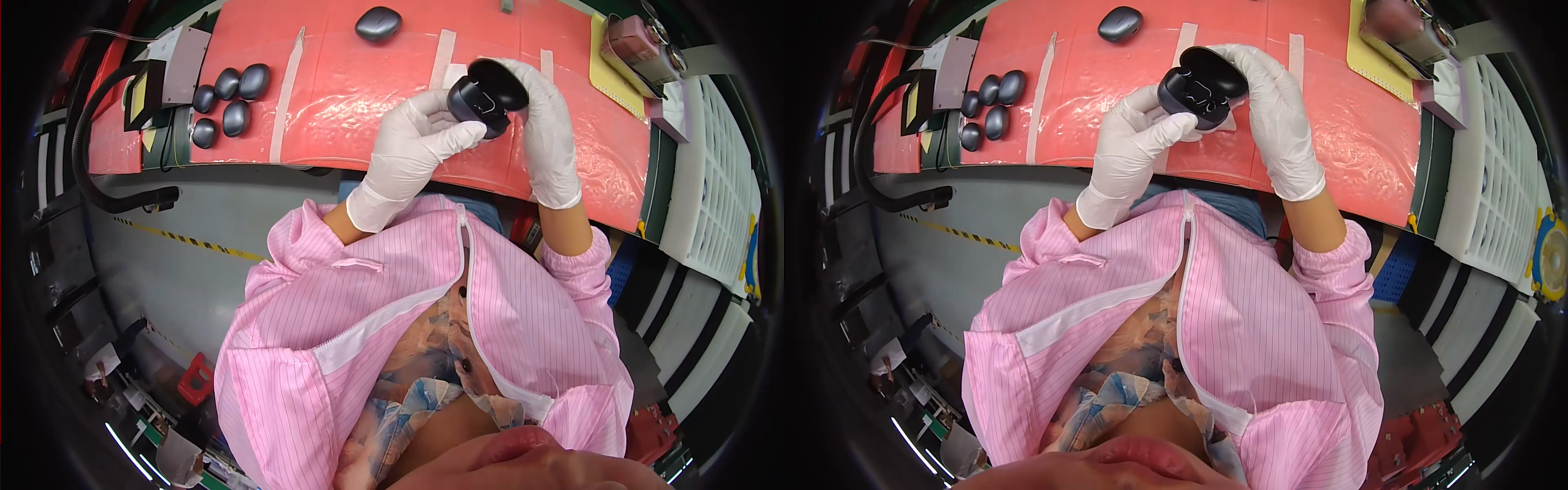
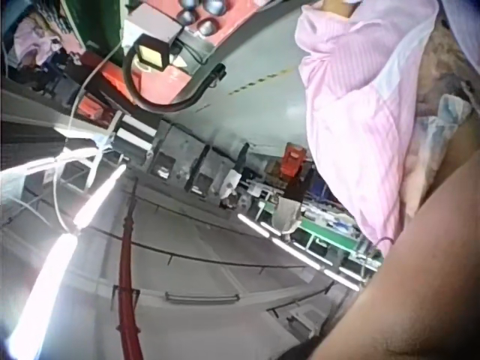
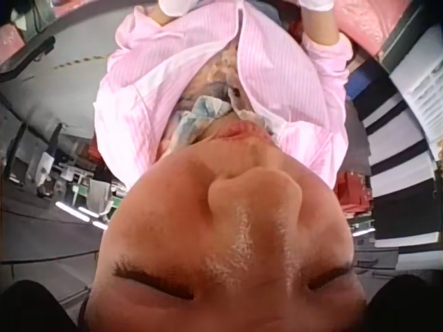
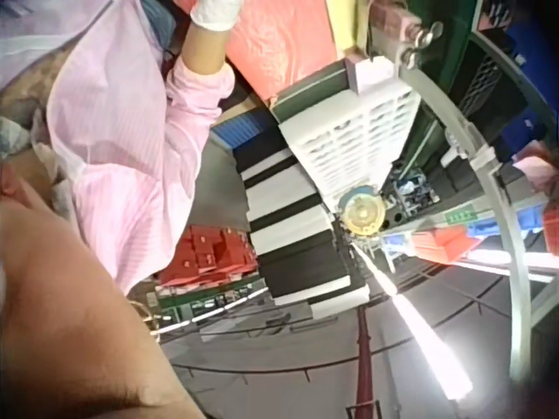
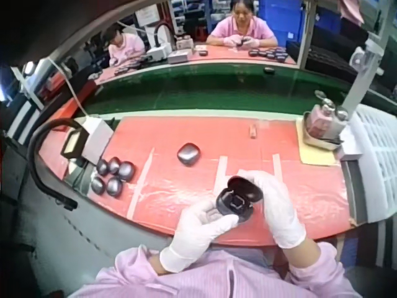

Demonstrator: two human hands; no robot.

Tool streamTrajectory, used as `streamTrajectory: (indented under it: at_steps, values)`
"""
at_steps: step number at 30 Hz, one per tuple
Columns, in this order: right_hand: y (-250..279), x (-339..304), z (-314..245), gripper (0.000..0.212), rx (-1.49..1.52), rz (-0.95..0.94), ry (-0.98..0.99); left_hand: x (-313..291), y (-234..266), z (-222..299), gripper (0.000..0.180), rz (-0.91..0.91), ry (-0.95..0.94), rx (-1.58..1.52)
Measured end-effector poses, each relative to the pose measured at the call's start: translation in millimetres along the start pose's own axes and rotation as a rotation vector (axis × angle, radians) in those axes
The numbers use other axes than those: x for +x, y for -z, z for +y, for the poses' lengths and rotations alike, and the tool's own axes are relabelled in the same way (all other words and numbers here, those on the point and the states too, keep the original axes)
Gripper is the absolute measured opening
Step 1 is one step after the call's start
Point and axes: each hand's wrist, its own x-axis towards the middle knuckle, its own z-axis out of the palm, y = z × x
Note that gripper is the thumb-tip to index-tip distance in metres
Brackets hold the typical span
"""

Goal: The worker is cleaning and inspecting small electronic cases, likely for wireless earbuds, using a swab and placing them into a tray.

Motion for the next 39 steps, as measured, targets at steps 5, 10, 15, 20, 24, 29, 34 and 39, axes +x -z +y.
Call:
streamTrajectory:
  at_steps: [5, 10, 15, 20, 24, 29, 34, 39]
  values:
    - [0, 5, 14, 0.029, -0.229, 0.002, 0.272, -1, 8, -2, 0.03, 0.035, 0.116, -0.037]
    - [-12, -5, 13, 0.035, -0.487, 0.039, 0.484, -7, 16, -3, 0.032, 0.04, 0.195, -0.027]
    - [-48, -36, 8, 0.032, -0.013, 0.258, 0.149, -38, 17, -23, 0.046, -0.075, 0.126, -0.063]
    - [-51, -43, 22, 0.032, -0.319, 0.001, 0.279, -55, 33, -3, 0.065, -0.142, 0.338, -0.422]
    - [-22, -4, 20, 0.043, -0.503, -0.111, 0.445, -71, 73, 9, 0.059, -0.217, 0.332, -0.309]
    - [-15, 24, 14, 0.034, -1.23, -0.395, 0.71, -130, 196, 2, 0.059, -0.024, 0.176, -0.587]
    - [-1, 7, 43, 0.034, -1.165, -0.34, 0.594, -137, 329, 14, 0.053, 0.779, -0.155, -0.975]
    - [-44, 5, 23, 0.03, -1.236, -0.313, 0.669, -156, 477, 54, 0.039, 1.133, -0.738, -0.756]
